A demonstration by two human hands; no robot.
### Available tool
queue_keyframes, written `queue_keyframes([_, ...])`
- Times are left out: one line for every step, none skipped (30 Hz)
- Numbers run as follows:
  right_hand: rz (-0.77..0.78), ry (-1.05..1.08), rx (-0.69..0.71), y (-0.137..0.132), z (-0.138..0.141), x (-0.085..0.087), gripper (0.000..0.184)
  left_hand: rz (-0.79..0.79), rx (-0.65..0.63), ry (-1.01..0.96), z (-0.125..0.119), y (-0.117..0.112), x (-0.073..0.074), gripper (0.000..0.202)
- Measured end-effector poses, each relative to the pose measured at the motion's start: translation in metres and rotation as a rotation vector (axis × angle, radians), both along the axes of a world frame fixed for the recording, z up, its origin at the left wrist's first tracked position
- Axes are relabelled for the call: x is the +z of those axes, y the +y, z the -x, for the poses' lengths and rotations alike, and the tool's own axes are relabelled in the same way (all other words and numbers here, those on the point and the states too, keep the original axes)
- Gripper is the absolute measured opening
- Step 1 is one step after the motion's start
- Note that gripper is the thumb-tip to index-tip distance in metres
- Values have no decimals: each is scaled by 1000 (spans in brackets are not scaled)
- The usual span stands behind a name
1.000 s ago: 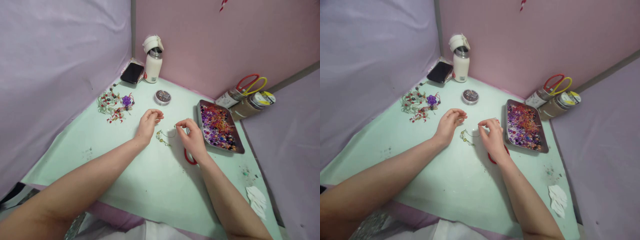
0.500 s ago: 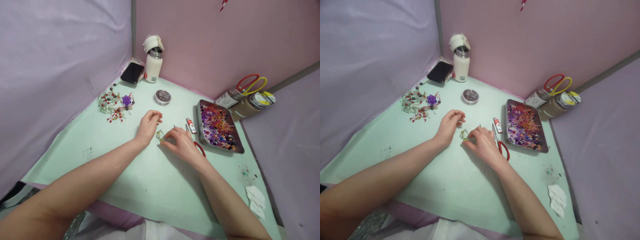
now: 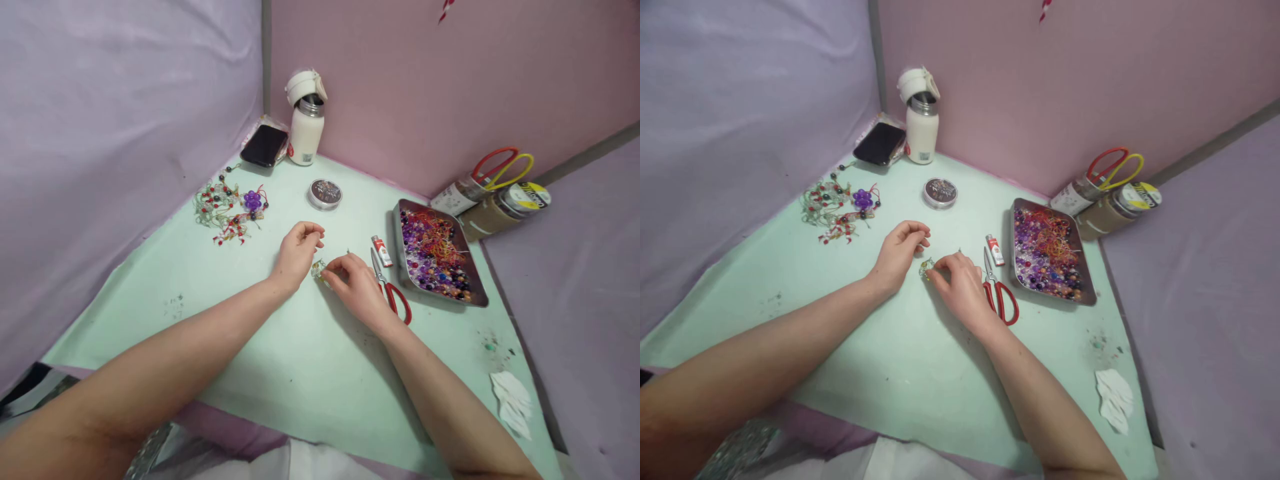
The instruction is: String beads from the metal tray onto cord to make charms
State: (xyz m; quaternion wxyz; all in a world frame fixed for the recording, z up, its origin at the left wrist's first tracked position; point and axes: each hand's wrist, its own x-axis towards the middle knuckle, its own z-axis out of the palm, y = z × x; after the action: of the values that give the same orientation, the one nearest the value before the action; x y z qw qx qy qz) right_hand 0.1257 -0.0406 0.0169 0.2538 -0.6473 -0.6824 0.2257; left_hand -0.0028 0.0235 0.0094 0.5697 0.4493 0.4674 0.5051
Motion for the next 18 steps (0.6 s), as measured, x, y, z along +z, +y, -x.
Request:
queue_keyframes([-11,-14,13,0,1,-1,10,0,1,3,0,0,0,11])
queue_keyframes([-19,-17,27,0,3,-2,9,-1,2,3,0,0,0,10])
queue_keyframes([-23,-9,37,0,3,-2,9,-4,3,1,0,0,-1,10])
queue_keyframes([-25,11,38,0,4,-1,10,-6,4,-1,-1,0,-1,11])
queue_keyframes([-20,39,38,-1,4,1,11,-7,6,-2,-1,0,-1,11])
queue_keyframes([-9,71,38,-1,3,3,11,-9,8,-3,-1,0,-2,11])
queue_keyframes([9,103,37,-2,2,5,10,-10,8,-3,-1,0,-2,12])
queue_keyframes([34,128,40,-3,0,8,11,-11,7,-3,-1,0,-2,12])
queue_keyframes([60,139,44,-3,-2,10,11,-11,4,-4,-1,0,-2,12])
queue_keyframes([78,135,44,-3,-4,12,12,-12,2,-4,-1,0,-2,12])
queue_keyframes([84,118,40,-2,-6,13,13,-12,1,-4,-1,0,-2,12])
queue_keyframes([79,91,33,-1,-9,14,14,-11,-1,-2,0,0,-2,12])
queue_keyframes([62,60,28,0,-11,14,14,-11,-1,2,0,0,-2,12])
queue_keyframes([28,26,21,2,-13,13,14,-11,-2,7,0,0,-2,12])
queue_keyframes([-26,-12,8,4,-15,13,14,-12,-4,11,0,0,-2,12])
queue_keyframes([-92,-51,-11,5,-16,12,14,-12,-7,15,0,0,-2,12])
queue_keyframes([-164,-91,-35,7,-18,12,15,-12,-8,19,0,0,-2,12])
queue_keyframes([-227,-133,-57,8,-19,13,17,-12,-9,24,0,0,-2,12])
